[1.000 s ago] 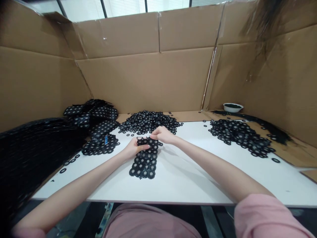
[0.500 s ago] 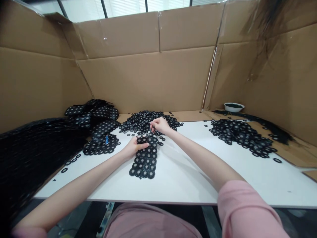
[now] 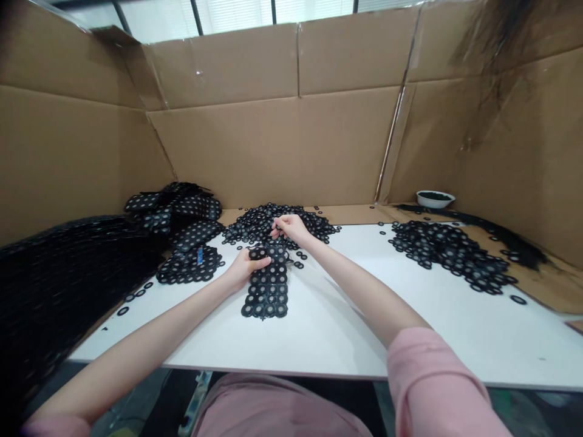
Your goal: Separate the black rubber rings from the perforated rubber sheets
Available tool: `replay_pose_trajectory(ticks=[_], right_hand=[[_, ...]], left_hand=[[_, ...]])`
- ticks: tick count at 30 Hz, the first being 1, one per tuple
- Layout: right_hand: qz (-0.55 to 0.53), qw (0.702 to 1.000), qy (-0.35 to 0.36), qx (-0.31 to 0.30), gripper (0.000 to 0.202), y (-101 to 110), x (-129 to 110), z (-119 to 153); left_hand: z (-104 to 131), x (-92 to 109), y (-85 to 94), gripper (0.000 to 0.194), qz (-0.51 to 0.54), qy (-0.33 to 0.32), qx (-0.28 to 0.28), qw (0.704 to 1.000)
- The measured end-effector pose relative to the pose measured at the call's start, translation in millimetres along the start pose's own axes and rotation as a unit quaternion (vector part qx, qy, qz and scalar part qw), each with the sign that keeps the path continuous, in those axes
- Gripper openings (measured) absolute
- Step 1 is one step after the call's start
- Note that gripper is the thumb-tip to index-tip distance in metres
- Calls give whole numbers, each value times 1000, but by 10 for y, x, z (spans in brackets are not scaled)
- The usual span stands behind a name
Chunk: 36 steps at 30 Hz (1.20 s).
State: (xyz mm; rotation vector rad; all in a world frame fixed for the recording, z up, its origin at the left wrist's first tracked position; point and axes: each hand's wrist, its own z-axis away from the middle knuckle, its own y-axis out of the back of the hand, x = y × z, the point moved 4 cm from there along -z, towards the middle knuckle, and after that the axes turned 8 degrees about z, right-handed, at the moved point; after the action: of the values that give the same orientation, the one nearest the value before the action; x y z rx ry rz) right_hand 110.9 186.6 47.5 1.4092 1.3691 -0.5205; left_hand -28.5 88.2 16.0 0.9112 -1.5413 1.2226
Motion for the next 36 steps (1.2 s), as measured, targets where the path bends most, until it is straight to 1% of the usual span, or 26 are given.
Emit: replay_pose_trajectory(ticks=[3,5,6,8,11,14,16,18,21,23,24,25,26,27,28,29,31,33,35,36], right_hand=[[2,998,27,-49,25,83,-27,59],[13,996,60,-66,22,138,-51,91],[20,995,72,-59,21,165,-55,99],[27,997,67,-8,21,217,-24,91],[15,996,14,85,25,277,102,37],[11,990,-32,134,32,348,249,-23],[20,987,-51,150,31,412,322,-31],[39,988,-53,142,24,445,347,0],[82,989,-38,116,16,402,269,115],[108,990,-5,93,19,320,129,220],[120,990,25,75,20,267,36,275],[139,986,78,38,23,199,-77,330],[160,978,132,-4,24,128,-185,386],[186,966,178,-27,25,76,-279,437],[209,954,210,-41,25,36,-349,476],[221,949,220,-40,25,18,-389,492],[218,956,194,-12,31,32,-382,466],[185,972,140,29,39,102,-283,384],[134,983,76,95,46,246,-124,283],[99,984,38,145,49,352,-27,241]], left_hand=[[6,2,6,32,9,4,2,1000],[5,-1,12,32,11,7,7,1000],[3,-4,12,31,11,9,6,1000],[-1,-13,5,30,9,13,1,1000],[3,-28,-7,29,8,15,1,1000],[22,-36,-20,30,7,15,-1,1000],[35,-37,-32,30,5,17,-8,1000],[38,-32,-38,31,3,16,-10,1000],[21,-29,-39,33,2,12,-14,1000],[6,-34,-31,34,2,11,-23,1000],[0,-38,-25,35,4,10,-29,1000],[-4,-40,-20,35,5,7,-34,999],[-6,-40,-15,35,5,2,-37,999],[-5,-39,-14,36,4,-3,-40,999],[-1,-37,-16,36,4,-6,-42,999],[4,-35,-23,37,4,-8,-45,999],[19,-30,-41,38,9,-8,-49,999],[35,-22,-44,36,19,-7,-41,999],[53,-6,-22,34,15,-15,-17,1000],[62,2,-9,32,8,-19,-6,1000]])
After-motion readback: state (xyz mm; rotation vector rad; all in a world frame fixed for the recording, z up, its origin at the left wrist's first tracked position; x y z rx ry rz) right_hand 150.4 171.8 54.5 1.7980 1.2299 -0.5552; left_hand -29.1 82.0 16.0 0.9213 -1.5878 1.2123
